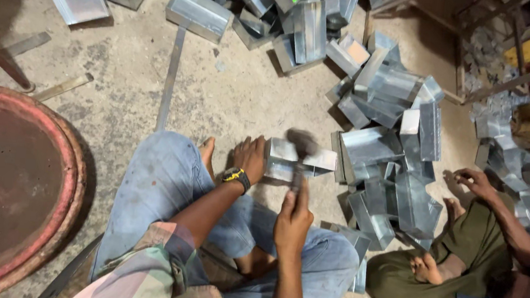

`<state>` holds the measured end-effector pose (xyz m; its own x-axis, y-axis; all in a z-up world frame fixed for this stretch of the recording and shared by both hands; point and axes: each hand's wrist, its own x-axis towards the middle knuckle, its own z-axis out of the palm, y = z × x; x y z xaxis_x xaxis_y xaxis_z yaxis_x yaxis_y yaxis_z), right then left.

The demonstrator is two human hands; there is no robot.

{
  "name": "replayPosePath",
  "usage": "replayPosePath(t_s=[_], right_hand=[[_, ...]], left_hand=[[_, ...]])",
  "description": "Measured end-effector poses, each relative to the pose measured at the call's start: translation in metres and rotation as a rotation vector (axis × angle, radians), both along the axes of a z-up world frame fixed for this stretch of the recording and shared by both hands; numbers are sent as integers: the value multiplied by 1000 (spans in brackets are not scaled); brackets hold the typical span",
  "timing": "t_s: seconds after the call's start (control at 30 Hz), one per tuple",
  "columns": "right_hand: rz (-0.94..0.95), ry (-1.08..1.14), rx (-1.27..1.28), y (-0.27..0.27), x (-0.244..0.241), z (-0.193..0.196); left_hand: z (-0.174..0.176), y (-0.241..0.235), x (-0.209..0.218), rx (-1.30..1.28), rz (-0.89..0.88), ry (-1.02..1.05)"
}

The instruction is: The person hammers the sides and edges of small metal boxes using a hammer, handling them one at a time while sitting on the floor.

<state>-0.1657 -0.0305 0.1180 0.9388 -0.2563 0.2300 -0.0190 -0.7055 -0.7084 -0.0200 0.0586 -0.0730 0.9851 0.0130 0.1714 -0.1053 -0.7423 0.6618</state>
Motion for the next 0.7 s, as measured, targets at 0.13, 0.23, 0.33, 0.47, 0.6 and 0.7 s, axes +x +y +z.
replayPosePath(t_s=[0.13,0.23,0.33,0.47,0.6,0.7], right_hand=[[-33,132,104,-1,2,49],[21,-86,355,-11,-13,89],[140,-434,525,-14,-12,108],[272,-562,703,-8,8,75],[241,-190,-121,-10,23,26],[46,175,25,-16,6,14]], left_hand=[[9,3,-4,-6,-35,35],[10,1,-9,-30,-45,55],[13,1,0,-21,-43,53],[10,0,0,4,-34,51],[5,-1,-2,-15,-23,57],[-1,-2,6,-63,-6,39]])
